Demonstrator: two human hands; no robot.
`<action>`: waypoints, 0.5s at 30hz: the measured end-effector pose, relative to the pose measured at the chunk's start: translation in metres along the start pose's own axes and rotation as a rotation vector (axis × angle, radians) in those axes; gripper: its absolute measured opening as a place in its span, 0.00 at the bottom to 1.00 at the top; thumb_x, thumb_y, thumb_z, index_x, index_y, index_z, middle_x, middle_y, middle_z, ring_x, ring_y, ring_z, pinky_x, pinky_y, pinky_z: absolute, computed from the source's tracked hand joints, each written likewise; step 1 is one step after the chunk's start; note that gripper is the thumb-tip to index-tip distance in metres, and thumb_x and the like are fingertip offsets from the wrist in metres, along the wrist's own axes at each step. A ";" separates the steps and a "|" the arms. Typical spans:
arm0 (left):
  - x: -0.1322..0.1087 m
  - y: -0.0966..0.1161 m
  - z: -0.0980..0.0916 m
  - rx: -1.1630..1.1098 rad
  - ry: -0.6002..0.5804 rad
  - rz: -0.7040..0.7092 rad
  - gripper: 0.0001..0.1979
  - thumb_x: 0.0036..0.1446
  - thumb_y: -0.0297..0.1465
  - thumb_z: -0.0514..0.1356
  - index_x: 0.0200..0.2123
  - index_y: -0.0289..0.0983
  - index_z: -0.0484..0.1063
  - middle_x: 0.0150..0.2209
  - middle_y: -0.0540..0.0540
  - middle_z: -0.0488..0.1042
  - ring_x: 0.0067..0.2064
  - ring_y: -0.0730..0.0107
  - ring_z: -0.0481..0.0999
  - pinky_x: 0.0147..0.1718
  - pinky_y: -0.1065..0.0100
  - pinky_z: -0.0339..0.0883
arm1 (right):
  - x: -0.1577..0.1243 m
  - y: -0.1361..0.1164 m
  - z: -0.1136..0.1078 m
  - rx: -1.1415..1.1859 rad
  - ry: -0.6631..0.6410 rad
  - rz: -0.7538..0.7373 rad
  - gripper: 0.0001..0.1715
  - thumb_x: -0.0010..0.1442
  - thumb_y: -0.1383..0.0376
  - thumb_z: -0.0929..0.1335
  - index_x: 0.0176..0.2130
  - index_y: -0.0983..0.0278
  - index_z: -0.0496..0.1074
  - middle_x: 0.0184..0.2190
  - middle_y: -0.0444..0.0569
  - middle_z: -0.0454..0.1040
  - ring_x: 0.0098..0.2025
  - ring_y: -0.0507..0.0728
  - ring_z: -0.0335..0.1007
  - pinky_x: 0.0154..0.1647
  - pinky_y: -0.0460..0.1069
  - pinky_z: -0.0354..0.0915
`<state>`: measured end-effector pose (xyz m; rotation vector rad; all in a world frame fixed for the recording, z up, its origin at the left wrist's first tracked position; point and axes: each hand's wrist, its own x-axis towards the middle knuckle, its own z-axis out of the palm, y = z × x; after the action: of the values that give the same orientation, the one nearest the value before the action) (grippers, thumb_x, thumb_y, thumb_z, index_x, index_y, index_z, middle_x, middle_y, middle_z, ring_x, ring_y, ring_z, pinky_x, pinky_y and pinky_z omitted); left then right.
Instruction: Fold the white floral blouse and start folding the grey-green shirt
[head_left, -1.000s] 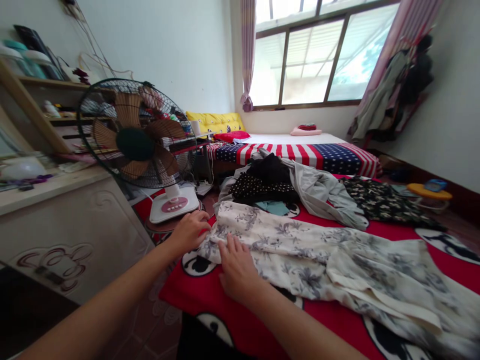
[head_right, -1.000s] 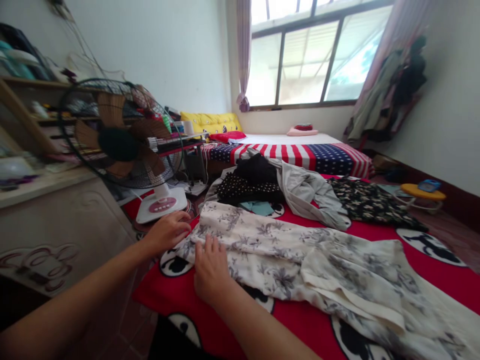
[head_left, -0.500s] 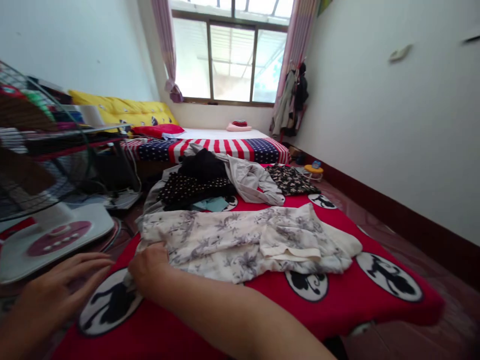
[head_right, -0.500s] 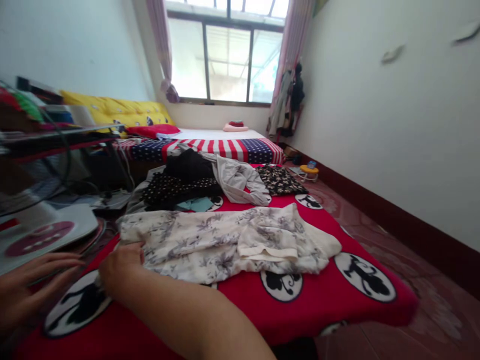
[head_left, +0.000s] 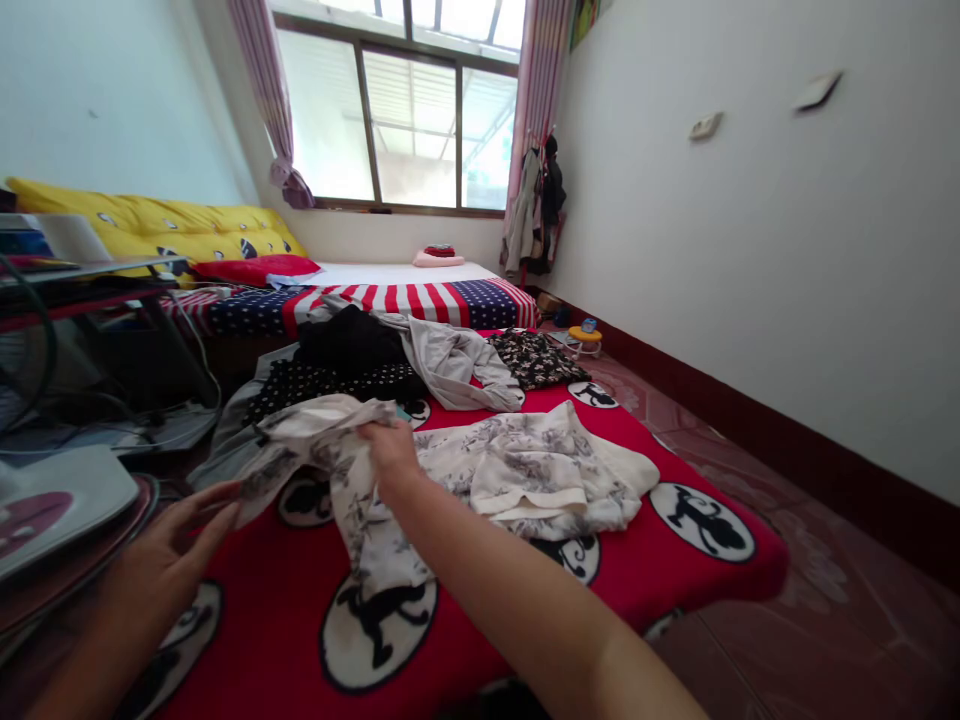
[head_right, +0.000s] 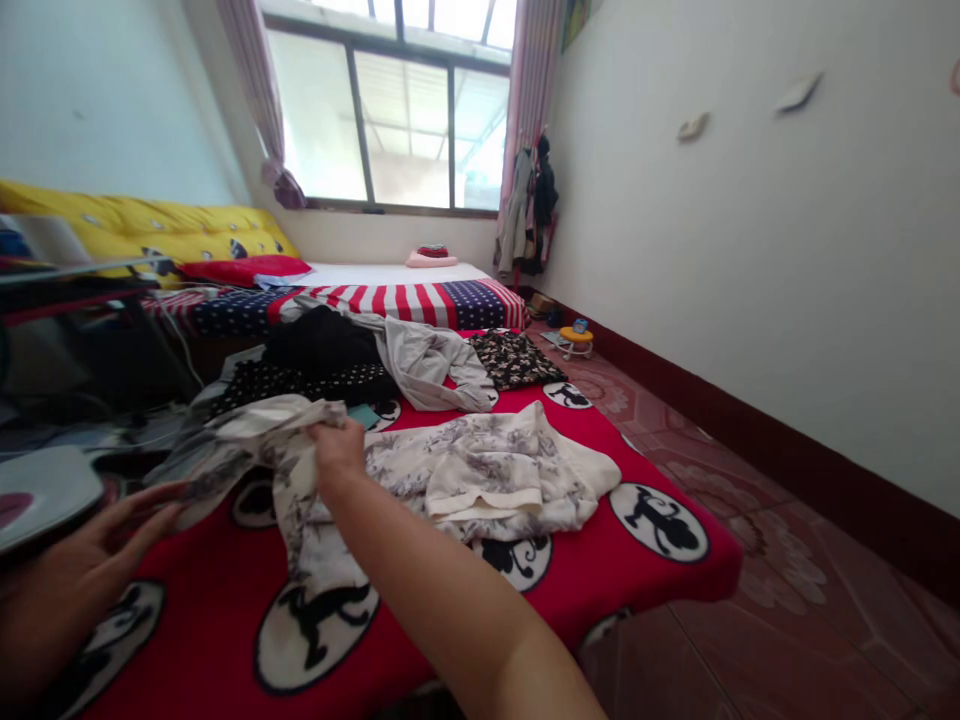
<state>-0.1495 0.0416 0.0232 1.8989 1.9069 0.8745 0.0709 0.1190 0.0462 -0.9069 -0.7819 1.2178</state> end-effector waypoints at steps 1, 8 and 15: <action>0.003 0.021 0.014 -0.083 0.042 -0.016 0.20 0.56 0.49 0.52 0.51 0.53 0.65 0.44 0.59 0.77 0.47 0.56 0.77 0.46 0.50 0.72 | 0.002 -0.015 -0.018 0.063 0.064 0.007 0.13 0.40 0.63 0.69 0.29 0.66 0.72 0.21 0.40 0.71 0.25 0.52 0.67 0.28 0.46 0.64; 0.010 0.172 0.129 -0.330 -0.015 0.506 0.22 0.62 0.42 0.50 0.54 0.38 0.67 0.56 0.41 0.69 0.57 0.60 0.69 0.57 0.59 0.62 | -0.022 -0.100 -0.202 0.230 0.645 -0.179 0.20 0.39 0.63 0.70 0.36 0.65 0.71 0.32 0.46 0.78 0.37 0.58 0.75 0.38 0.51 0.72; 0.001 0.222 0.219 0.120 -0.218 0.645 0.28 0.60 0.45 0.53 0.62 0.41 0.61 0.64 0.38 0.59 0.65 0.50 0.57 0.61 0.47 0.50 | -0.066 -0.088 -0.320 -0.025 0.662 -0.128 0.26 0.35 0.65 0.73 0.38 0.64 0.71 0.34 0.49 0.79 0.42 0.63 0.76 0.38 0.52 0.74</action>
<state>0.1593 0.0719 -0.0085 2.6172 1.2490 0.6763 0.3799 -0.0040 -0.0174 -1.1729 -0.3137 0.7223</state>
